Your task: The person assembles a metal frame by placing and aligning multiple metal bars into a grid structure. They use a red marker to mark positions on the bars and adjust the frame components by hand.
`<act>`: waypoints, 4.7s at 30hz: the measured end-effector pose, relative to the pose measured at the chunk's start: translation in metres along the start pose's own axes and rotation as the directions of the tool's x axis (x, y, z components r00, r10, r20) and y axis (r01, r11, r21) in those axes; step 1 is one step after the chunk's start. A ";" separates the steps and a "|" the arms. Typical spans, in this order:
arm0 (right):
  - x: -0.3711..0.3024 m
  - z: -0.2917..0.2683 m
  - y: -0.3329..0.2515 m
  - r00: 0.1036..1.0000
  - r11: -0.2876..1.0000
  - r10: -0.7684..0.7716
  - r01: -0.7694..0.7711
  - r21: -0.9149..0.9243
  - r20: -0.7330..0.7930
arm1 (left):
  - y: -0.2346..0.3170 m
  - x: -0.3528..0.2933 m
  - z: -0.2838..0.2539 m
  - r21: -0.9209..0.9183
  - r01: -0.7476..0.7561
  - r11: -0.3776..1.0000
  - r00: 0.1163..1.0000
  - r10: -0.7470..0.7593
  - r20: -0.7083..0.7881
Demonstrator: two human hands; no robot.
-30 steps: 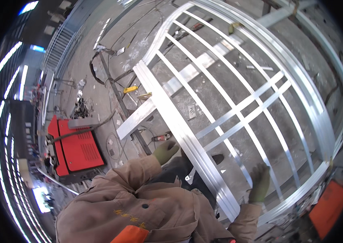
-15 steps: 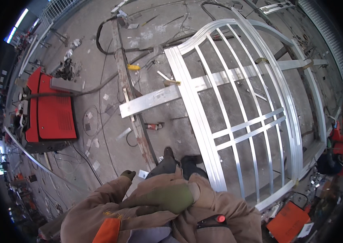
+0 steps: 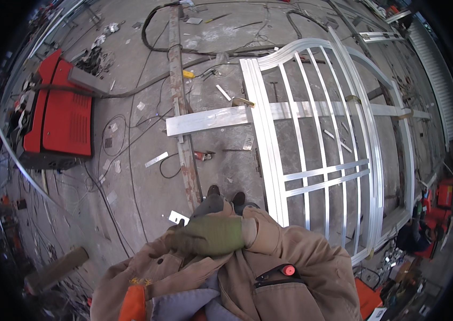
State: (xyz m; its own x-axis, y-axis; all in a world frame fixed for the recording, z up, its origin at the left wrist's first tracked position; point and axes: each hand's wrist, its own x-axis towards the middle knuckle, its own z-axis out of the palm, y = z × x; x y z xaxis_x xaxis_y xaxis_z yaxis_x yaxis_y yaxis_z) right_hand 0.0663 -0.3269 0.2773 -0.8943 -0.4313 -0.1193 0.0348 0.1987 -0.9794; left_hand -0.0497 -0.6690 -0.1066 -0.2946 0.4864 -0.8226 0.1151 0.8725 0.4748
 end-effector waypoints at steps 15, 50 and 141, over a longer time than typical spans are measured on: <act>-0.068 0.022 -0.046 0.997 0.982 -0.009 -0.005 0.190 0.074 | 0.021 -0.107 0.004 0.151 -0.421 0.894 0.902 0.430 -0.032; 0.137 -0.007 0.007 0.785 0.854 0.472 -0.295 0.430 -0.400 | -0.031 -0.191 -0.212 -0.472 -0.145 0.870 0.709 -0.241 -0.663; 0.621 -0.530 0.010 -0.875 0.785 0.479 0.394 0.478 -0.066 | 0.497 0.560 -1.244 0.543 -0.613 0.574 0.781 0.340 0.523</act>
State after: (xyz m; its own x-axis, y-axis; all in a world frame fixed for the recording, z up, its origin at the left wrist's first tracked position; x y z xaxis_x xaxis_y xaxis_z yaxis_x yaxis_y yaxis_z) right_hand -0.7250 -0.1268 0.2801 0.7697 0.5309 -0.3544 -0.1120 -0.4342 -0.8938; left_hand -1.3374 -0.0197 0.0579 0.3052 0.7008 -0.6448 0.7616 0.2269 0.6070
